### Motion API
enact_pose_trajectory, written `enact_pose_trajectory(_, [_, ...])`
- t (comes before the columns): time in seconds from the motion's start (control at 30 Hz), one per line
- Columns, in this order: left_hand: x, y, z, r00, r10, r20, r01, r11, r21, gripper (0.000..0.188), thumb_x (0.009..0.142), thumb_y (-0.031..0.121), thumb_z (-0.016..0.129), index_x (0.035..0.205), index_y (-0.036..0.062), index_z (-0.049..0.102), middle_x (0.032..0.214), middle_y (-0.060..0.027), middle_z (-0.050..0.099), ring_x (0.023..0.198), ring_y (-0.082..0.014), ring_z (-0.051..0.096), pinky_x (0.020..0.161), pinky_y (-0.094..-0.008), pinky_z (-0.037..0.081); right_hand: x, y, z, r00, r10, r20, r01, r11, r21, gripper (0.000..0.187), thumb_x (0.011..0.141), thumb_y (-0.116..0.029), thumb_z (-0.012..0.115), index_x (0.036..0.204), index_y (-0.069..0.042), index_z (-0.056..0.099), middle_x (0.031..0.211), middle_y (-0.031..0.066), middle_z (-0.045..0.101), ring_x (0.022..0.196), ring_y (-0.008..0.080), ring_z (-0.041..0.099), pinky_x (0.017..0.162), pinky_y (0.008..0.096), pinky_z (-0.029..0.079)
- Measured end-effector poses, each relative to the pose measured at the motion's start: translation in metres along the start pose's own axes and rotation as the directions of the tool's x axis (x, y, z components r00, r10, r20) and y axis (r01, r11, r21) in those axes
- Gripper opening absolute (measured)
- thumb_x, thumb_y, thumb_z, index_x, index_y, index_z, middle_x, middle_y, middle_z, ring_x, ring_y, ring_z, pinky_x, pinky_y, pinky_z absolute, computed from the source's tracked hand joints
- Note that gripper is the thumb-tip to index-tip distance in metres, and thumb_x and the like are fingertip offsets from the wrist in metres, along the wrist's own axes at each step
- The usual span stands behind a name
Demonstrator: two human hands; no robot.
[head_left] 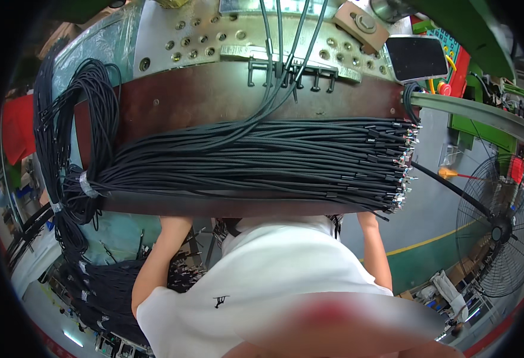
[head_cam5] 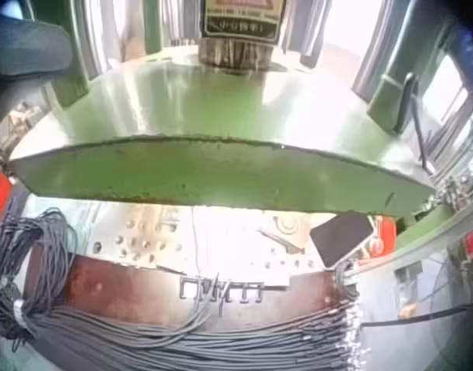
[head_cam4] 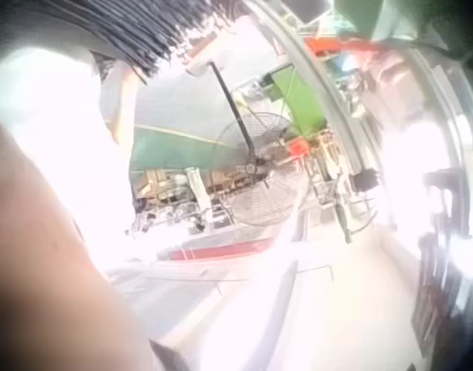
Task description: Organizing bundles of black cables and inserting their connectors into a machine for processing at a factory workbench.
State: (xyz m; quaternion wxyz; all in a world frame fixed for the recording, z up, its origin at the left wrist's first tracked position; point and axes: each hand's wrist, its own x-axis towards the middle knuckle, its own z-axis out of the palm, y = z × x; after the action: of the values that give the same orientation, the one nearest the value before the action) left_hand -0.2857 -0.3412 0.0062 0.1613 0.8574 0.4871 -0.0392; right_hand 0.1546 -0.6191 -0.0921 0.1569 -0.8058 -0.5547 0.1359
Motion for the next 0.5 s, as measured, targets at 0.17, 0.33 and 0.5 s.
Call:
enact_pose_trajectory(0.17, [-0.001,-0.001,-0.004,0.997,-0.024,0.069,0.026,0.999,-0.026,0.026,0.081,0.020,0.063,0.101,0.0039,0.069,0.104,-0.0208,0.065,0.100,-0.0417,0.059,0.089,-0.0522,0.045,0.005,-0.003,0.001,0.988,0.153,0.018,-0.151,0.939,0.310,0.041,0.090,-0.013,0.061,0.129,-0.004,0.054,0.131,0.0135,0.054,0.122,0.0287,0.048,0.108,0.0409,0.033])
enact_pose_trajectory(0.33, [0.005,0.009,-0.008,0.988,-0.110,0.109,0.120,0.988,-0.097,0.025,0.085,0.019,0.058,0.102,0.0036,0.068,0.104,-0.0206,0.065,0.100,-0.0405,0.060,0.087,-0.0506,0.047,0.017,-0.014,-0.005,0.995,0.052,-0.080,-0.048,0.998,0.047,0.032,0.087,-0.010,0.063,0.118,-0.005,0.062,0.117,0.0123,0.063,0.111,0.0301,0.055,0.100,0.0409,0.041])
enact_pose_trajectory(0.5, [0.007,0.003,-0.002,0.997,-0.068,0.022,0.069,0.994,-0.087,0.028,0.087,0.017,0.054,0.110,0.0044,0.066,0.111,-0.0210,0.064,0.103,-0.0404,0.060,0.088,-0.0483,0.047,0.023,-0.012,-0.010,0.992,0.123,0.011,-0.123,0.984,0.132,0.036,0.091,-0.011,0.059,0.126,-0.003,0.057,0.128,0.0165,0.056,0.117,0.0342,0.050,0.105,0.0426,0.035])
